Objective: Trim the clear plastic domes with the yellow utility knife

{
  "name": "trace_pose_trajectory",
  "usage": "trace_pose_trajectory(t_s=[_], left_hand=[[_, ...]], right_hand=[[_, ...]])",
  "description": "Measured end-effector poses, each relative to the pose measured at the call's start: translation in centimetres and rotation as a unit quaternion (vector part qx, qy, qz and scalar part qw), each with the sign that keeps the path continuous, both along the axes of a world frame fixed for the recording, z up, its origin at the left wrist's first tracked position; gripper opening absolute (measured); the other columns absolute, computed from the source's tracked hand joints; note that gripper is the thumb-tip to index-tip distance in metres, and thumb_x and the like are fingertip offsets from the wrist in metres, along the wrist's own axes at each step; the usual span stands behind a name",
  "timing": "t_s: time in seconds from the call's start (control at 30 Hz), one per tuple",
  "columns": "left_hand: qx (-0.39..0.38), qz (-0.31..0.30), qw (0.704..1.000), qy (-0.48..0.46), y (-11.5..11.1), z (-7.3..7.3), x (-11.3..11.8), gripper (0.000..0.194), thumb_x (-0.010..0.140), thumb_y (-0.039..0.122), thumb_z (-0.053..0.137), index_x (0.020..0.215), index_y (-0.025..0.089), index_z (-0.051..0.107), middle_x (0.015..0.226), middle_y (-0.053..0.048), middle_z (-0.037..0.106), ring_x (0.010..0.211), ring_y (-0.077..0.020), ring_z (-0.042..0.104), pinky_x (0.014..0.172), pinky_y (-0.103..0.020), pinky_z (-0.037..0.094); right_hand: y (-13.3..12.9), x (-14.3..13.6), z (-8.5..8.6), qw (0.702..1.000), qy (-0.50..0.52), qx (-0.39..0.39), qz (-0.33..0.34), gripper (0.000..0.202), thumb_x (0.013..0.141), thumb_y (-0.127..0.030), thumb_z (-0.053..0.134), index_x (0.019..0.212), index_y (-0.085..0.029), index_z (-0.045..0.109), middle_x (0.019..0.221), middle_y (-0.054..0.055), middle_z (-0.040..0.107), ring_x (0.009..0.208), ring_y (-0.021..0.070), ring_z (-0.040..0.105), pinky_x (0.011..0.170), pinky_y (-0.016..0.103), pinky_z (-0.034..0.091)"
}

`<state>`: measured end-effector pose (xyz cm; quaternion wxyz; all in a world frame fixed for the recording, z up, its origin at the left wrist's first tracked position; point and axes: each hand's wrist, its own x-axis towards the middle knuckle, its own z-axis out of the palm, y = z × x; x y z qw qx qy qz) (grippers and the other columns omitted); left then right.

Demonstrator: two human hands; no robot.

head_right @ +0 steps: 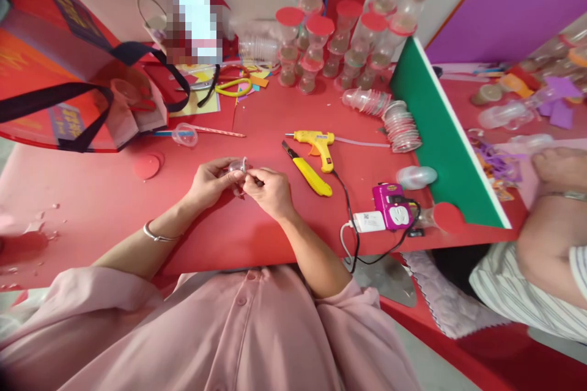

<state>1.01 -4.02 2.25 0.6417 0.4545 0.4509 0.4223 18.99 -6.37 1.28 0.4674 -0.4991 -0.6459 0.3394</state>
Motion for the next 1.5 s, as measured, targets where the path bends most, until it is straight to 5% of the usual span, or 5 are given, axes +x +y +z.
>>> trace_pose_trajectory(t_s=[0.3, 0.6, 0.97, 1.3, 1.5], left_hand=[[0.001, -0.024, 0.999, -0.022, 0.2, -0.6, -0.4, 0.05, 0.082, 0.045, 0.088, 0.114, 0.008, 0.073, 0.077, -0.008, 0.076, 0.056, -0.0198, 0.074, 0.051, -0.031, 0.064], [0.006, -0.021, 0.999, -0.025, 0.1, -0.4, -0.5, 0.053, 0.08, 0.043, 0.09, 0.116, 0.008, 0.072, 0.077, -0.009, 0.078, 0.055, -0.0206, 0.074, 0.052, -0.031, 0.064], [0.025, 0.035, 0.999, -0.005, -0.4, -0.3, 0.2, 0.058, 0.072, 0.043, 0.096, 0.113, 0.008, 0.073, 0.071, -0.007, 0.077, 0.05, -0.0193, 0.071, 0.05, -0.032, 0.065], [0.044, 0.045, 0.996, -0.068, -0.3, -0.9, -0.2, 0.054, 0.076, 0.04, 0.093, 0.119, 0.015, 0.073, 0.079, -0.006, 0.079, 0.055, -0.0193, 0.073, 0.051, -0.033, 0.065], [0.046, 0.067, 0.993, -0.081, 0.0, -0.6, -0.3, 0.053, 0.076, 0.04, 0.093, 0.119, 0.016, 0.073, 0.083, -0.006, 0.079, 0.061, -0.0179, 0.074, 0.049, -0.028, 0.063]], right_hand=[[-0.1, 0.4, 0.4, 0.986, 0.124, -0.088, 0.066, 0.031, 0.099, -0.044, 0.061, 0.106, -0.022, 0.081, 0.093, 0.004, 0.08, 0.077, 0.0156, 0.072, 0.073, 0.026, 0.058], [0.0, 1.1, 1.0, 0.971, 0.131, -0.163, 0.115, 0.038, 0.098, -0.052, 0.063, 0.087, -0.019, 0.079, 0.074, 0.001, 0.076, 0.051, 0.0086, 0.058, 0.051, 0.021, 0.047], [0.2, 0.5, -0.3, 0.984, 0.101, -0.137, 0.052, 0.027, 0.09, -0.04, 0.067, 0.096, -0.018, 0.081, 0.064, -0.002, 0.071, 0.053, 0.0097, 0.059, 0.054, 0.021, 0.047], [0.5, -0.1, -1.0, 0.992, 0.089, -0.094, 0.005, 0.022, 0.091, -0.038, 0.066, 0.095, -0.021, 0.079, 0.084, 0.002, 0.079, 0.073, 0.0143, 0.071, 0.072, 0.024, 0.056], [0.3, 0.6, -0.4, 0.989, 0.087, -0.117, -0.017, 0.027, 0.095, -0.043, 0.061, 0.086, -0.022, 0.075, 0.065, -0.003, 0.065, 0.057, 0.0128, 0.057, 0.058, 0.024, 0.046]])
